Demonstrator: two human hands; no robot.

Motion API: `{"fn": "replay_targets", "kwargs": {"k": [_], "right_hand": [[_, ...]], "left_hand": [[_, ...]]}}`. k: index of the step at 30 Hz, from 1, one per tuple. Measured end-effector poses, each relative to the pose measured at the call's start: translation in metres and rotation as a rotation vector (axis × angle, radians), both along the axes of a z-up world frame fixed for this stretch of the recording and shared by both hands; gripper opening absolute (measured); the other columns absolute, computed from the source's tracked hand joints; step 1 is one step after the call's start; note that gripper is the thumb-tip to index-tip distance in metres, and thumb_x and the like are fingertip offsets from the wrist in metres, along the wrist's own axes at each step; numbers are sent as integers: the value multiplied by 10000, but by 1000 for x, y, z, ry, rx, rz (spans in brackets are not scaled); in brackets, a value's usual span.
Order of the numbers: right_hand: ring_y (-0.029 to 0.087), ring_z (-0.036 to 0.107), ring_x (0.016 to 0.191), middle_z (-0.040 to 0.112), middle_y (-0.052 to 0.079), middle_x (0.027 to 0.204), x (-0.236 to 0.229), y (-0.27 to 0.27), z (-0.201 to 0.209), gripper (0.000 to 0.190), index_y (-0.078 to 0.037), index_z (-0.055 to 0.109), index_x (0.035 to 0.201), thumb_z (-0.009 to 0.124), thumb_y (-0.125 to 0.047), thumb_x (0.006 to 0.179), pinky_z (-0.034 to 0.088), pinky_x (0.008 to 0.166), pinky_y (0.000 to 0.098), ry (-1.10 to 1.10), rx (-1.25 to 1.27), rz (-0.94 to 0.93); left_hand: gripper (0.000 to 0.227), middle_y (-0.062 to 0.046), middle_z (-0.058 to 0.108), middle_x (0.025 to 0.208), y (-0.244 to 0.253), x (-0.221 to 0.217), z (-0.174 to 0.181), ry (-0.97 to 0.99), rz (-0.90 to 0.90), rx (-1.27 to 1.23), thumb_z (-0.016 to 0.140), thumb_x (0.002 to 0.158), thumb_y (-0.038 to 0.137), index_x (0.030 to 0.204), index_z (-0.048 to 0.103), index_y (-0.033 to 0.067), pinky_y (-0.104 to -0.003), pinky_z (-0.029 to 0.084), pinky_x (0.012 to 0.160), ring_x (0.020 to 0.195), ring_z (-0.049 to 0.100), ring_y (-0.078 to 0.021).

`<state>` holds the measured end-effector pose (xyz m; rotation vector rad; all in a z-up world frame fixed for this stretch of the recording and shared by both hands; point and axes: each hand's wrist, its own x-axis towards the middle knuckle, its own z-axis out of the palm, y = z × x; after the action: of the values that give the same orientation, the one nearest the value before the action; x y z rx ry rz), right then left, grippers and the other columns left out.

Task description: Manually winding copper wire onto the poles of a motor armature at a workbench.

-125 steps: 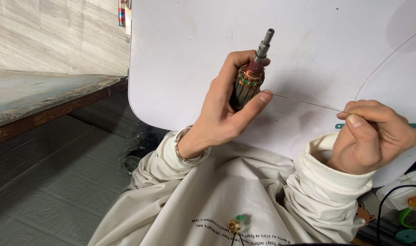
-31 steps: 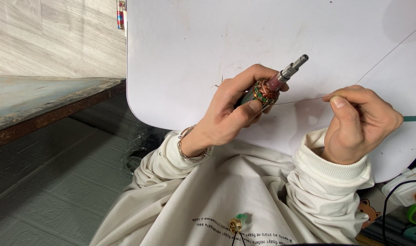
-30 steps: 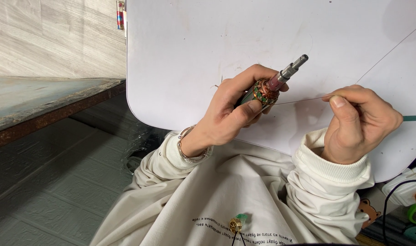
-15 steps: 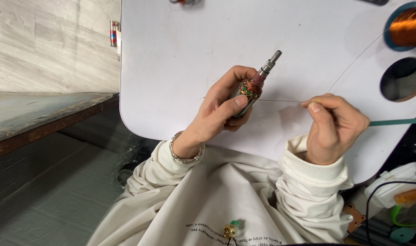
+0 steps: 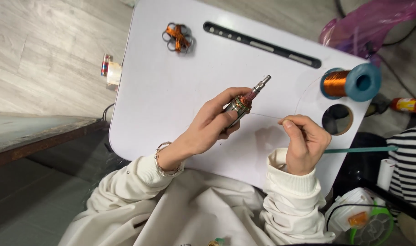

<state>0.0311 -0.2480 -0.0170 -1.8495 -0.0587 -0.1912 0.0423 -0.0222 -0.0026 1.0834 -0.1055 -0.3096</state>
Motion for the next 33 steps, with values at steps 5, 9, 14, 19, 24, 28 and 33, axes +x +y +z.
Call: {"fn": "replay_targets", "kwargs": {"k": [5, 9, 14, 19, 24, 28, 33], "right_hand": [[53, 410, 609, 438, 51, 533, 16, 12, 23, 140, 33, 692, 770, 650, -35, 885, 394, 549, 251, -9, -51, -46], [76, 403, 617, 451, 57, 555, 32, 6, 16, 146, 15, 691, 782, 650, -70, 892, 410, 574, 265, 9, -46, -72], [82, 405, 639, 376, 55, 576, 37, -3, -8, 122, 63, 648, 787, 623, 3, 890, 443, 618, 264, 65, 71, -73], [214, 490, 612, 484, 128, 610, 37, 1, -10, 159, 91, 625, 790, 573, -21, 890, 530, 704, 333, 92, -34, -115], [208, 473, 609, 484, 130, 617, 37, -1, -21, 133, 95, 623, 819, 582, 2, 904, 524, 700, 335, 126, 30, -110], [223, 498, 624, 498, 146, 631, 36, 0, -25, 148, 95, 638, 838, 588, -23, 911, 561, 734, 357, 122, -9, -101], [221, 488, 626, 486, 138, 635, 35, 1, -27, 136, 93, 636, 849, 589, -9, 926, 585, 753, 370, 126, 11, -96]], "left_hand": [[381, -138, 554, 896, -10, 24, 13, -25, 16, -42, 449, 910, 109, 1250, 546, -35, -239, 377, 384, 570, 470, -107], [323, -135, 543, 875, -14, 40, 18, -9, -6, -71, 453, 935, 139, 1207, 546, -9, -262, 395, 369, 561, 483, -129], [398, -174, 569, 960, -15, 44, 4, 99, -29, -197, 489, 938, 176, 1292, 476, -4, -493, 654, 689, 816, 692, -268], [275, -141, 565, 1060, -4, 48, 6, 181, -130, -200, 434, 1021, 157, 1276, 431, 52, -482, 590, 1000, 1007, 697, -329], [314, -91, 605, 1031, 1, 52, 3, 236, -181, -48, 372, 1032, 236, 1310, 422, 100, -241, 337, 489, 929, 755, -296], [326, -99, 568, 969, 2, 50, -7, 244, -185, -102, 343, 999, 204, 1288, 418, 74, -315, 449, 660, 790, 636, -239], [369, -109, 526, 965, 2, 48, -10, 191, -174, -106, 370, 936, 211, 1276, 409, 72, -283, 462, 586, 673, 515, -196]]}}
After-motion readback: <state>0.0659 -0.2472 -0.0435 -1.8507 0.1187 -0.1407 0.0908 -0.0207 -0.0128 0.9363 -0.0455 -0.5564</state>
